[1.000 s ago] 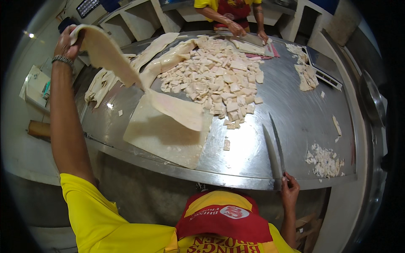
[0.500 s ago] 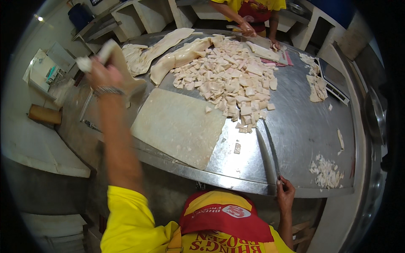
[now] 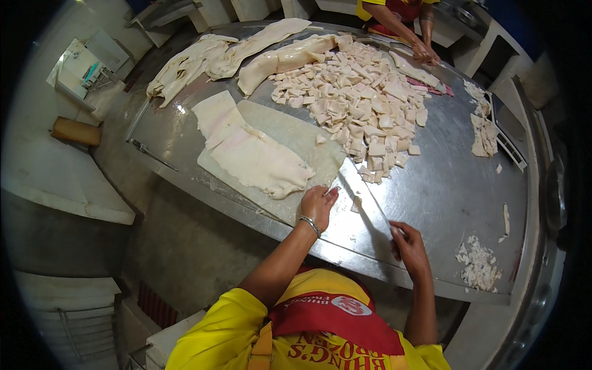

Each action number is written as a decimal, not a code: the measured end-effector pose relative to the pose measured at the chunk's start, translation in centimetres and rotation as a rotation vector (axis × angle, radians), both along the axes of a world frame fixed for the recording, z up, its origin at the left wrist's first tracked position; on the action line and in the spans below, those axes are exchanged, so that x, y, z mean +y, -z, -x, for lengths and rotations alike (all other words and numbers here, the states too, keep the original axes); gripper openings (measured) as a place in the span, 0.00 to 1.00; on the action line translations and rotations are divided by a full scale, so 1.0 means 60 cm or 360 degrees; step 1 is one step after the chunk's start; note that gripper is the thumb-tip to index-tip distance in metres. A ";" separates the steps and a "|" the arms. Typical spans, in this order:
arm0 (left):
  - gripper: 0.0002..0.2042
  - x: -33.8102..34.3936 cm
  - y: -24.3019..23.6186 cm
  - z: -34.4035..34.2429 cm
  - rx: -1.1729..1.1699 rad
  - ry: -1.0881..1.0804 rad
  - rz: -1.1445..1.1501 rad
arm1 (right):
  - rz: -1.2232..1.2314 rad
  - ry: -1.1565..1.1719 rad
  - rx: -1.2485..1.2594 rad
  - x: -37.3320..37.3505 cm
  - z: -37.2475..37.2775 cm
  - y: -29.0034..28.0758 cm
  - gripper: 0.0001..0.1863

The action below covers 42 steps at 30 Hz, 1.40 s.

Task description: The person uses a large knife to cut a flat sheet of pale meat into strips and then into small cubes on a stainless steel table. The cut pieces accumulate in a pile on the table as the person continues cutting additional sheets.

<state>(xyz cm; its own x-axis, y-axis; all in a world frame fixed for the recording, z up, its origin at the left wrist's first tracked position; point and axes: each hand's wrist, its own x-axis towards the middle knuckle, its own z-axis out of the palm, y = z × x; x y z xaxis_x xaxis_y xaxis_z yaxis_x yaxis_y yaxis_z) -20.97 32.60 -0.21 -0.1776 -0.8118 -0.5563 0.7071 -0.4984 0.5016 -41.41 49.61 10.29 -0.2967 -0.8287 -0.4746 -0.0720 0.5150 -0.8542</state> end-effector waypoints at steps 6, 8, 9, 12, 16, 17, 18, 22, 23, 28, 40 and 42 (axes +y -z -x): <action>0.18 -0.004 -0.030 -0.094 -0.2531 0.0057 0.1640 | -0.0151 -0.0242 -0.0109 -0.126 -0.010 0.004 0.19; 0.19 -0.020 -0.020 -0.140 -0.3024 0.0237 0.1963 | -0.0114 -0.0220 -0.0143 -0.134 -0.010 0.021 0.20; 0.19 -0.023 -0.009 -0.159 -0.3050 0.0397 0.1990 | -0.0059 -0.0131 -0.0107 -0.133 -0.015 0.027 0.21; 0.18 -0.022 -0.004 -0.182 -0.2966 0.0849 0.1803 | 0.0054 0.0021 -0.0035 -0.107 -0.033 0.035 0.23; 0.14 -0.004 -0.018 -0.196 -0.2708 0.0914 0.1861 | 0.0078 -0.0233 0.0275 -0.050 -0.056 0.046 0.20; 0.14 -0.007 -0.022 -0.196 -0.2698 0.0847 0.1913 | 0.0180 -0.0218 0.0281 -0.035 -0.067 0.050 0.19; 0.14 -0.012 -0.024 -0.195 -0.2687 0.0776 0.1958 | 0.0218 -0.0211 0.0288 -0.023 -0.077 0.059 0.18; 0.13 -0.060 -0.012 -0.183 -0.2575 0.0483 0.2138 | 0.0295 -0.0209 0.0404 -0.006 -0.114 0.094 0.18; 0.13 -0.070 -0.006 -0.182 -0.2551 0.0501 0.2120 | 0.0274 -0.0236 0.0500 -0.007 -0.122 0.092 0.18; 0.10 -0.093 0.011 -0.180 -0.2390 0.0500 0.2123 | 0.0127 -0.0252 0.0768 -0.019 -0.160 0.053 0.18; 0.09 -0.097 0.015 -0.190 -0.2310 0.0521 0.2179 | 0.0227 -0.0199 0.1062 -0.049 -0.227 0.082 0.17; 0.09 -0.097 0.018 -0.190 -0.2302 0.0522 0.2190 | 0.0246 -0.0202 0.1140 -0.065 -0.240 0.092 0.17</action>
